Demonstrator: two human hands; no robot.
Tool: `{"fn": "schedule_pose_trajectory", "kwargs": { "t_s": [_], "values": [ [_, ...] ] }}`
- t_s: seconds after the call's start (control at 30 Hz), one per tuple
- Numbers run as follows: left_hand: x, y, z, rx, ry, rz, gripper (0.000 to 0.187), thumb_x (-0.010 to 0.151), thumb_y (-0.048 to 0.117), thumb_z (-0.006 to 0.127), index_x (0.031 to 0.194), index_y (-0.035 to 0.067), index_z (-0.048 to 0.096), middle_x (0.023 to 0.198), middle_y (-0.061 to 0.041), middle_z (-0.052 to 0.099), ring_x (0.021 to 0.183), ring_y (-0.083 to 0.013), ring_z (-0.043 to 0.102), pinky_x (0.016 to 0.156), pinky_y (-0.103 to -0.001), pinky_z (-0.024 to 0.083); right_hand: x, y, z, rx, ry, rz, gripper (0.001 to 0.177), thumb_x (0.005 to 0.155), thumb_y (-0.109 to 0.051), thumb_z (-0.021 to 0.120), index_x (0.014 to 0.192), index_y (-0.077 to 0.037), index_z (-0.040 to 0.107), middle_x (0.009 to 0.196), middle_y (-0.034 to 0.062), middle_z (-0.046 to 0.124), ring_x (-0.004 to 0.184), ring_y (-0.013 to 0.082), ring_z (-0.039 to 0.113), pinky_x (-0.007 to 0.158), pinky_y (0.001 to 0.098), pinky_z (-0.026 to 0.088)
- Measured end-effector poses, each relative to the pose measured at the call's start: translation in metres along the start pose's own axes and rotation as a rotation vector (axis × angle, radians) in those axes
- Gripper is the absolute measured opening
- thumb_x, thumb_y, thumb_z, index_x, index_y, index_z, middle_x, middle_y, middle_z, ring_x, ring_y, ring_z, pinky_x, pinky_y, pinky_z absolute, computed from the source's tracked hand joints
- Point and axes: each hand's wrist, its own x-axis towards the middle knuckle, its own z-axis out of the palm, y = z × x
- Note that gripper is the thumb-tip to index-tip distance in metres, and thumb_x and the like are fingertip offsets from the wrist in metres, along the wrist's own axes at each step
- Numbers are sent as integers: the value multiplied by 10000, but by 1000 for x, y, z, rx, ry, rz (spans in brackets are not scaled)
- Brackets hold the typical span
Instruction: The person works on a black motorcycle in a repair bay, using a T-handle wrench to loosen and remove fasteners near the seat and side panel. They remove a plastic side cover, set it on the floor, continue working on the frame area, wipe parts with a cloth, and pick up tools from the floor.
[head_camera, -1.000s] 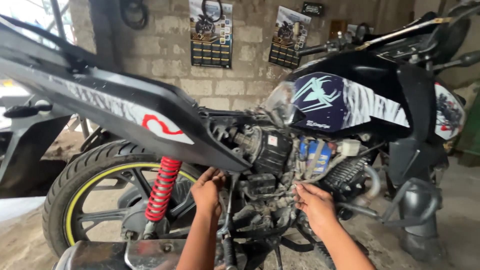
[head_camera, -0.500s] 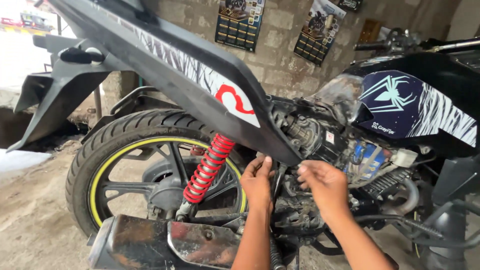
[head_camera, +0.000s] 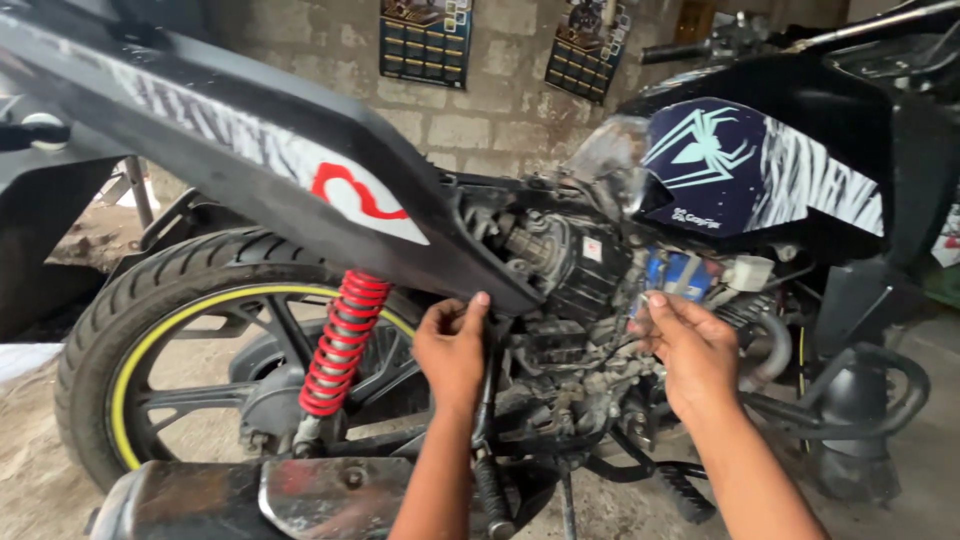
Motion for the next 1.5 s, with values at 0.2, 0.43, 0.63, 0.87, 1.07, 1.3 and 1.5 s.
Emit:
{"fn": "schedule_pose_trajectory", "kwargs": {
  "t_s": [0.2,0.43,0.63,0.87,1.07,1.3,1.5],
  "values": [
    [5,-5,2,-119,-2,83,613,767,124,874,1250,-78,557,861,-71,743,738,-81,657,719,-216,537,8,44,-5,-73,-124,-40,278,944,-74,711,1191,49,747,979,117,725,845,167,667,711,292,556],
    [-4,14,9,-77,24,48,608,774,113,862,1257,-83,550,830,-79,732,720,-93,654,698,-231,531,7,-6,111,-259,-302,-230,257,887,-22,706,1137,38,723,971,89,790,794,162,759,732,283,602],
    [-14,46,22,55,107,15,401,785,90,838,1094,-75,643,856,-86,735,713,-144,665,695,-282,535,45,-1,162,-421,-376,-517,160,843,8,769,999,44,774,889,92,787,813,119,750,713,254,587],
    [-19,60,19,172,166,-13,419,735,140,855,1070,-48,688,852,-141,764,742,-268,710,732,-375,546,42,-22,194,-657,-301,-445,206,772,-99,824,956,-12,794,862,119,803,783,149,778,704,290,592],
    [-23,74,10,322,113,20,417,768,218,834,1071,-43,716,868,-197,772,798,-333,743,774,-414,553,44,-30,204,-868,-224,-484,166,731,-136,828,876,-56,816,829,156,782,773,229,786,735,336,595],
    [6,61,-2,319,-91,50,324,798,239,791,942,-47,741,848,-206,775,748,-281,765,762,-388,566,34,-35,221,-1017,-168,-536,146,689,-168,838,815,-94,829,847,188,749,828,377,716,782,442,566],
    [16,55,-11,376,-169,-2,378,843,295,780,836,-77,712,764,-206,748,704,-295,733,734,-398,549,39,-27,216,-1071,-269,-793,95,741,-113,789,826,-74,807,831,217,729,837,409,707,810,485,564]
  ]
}}
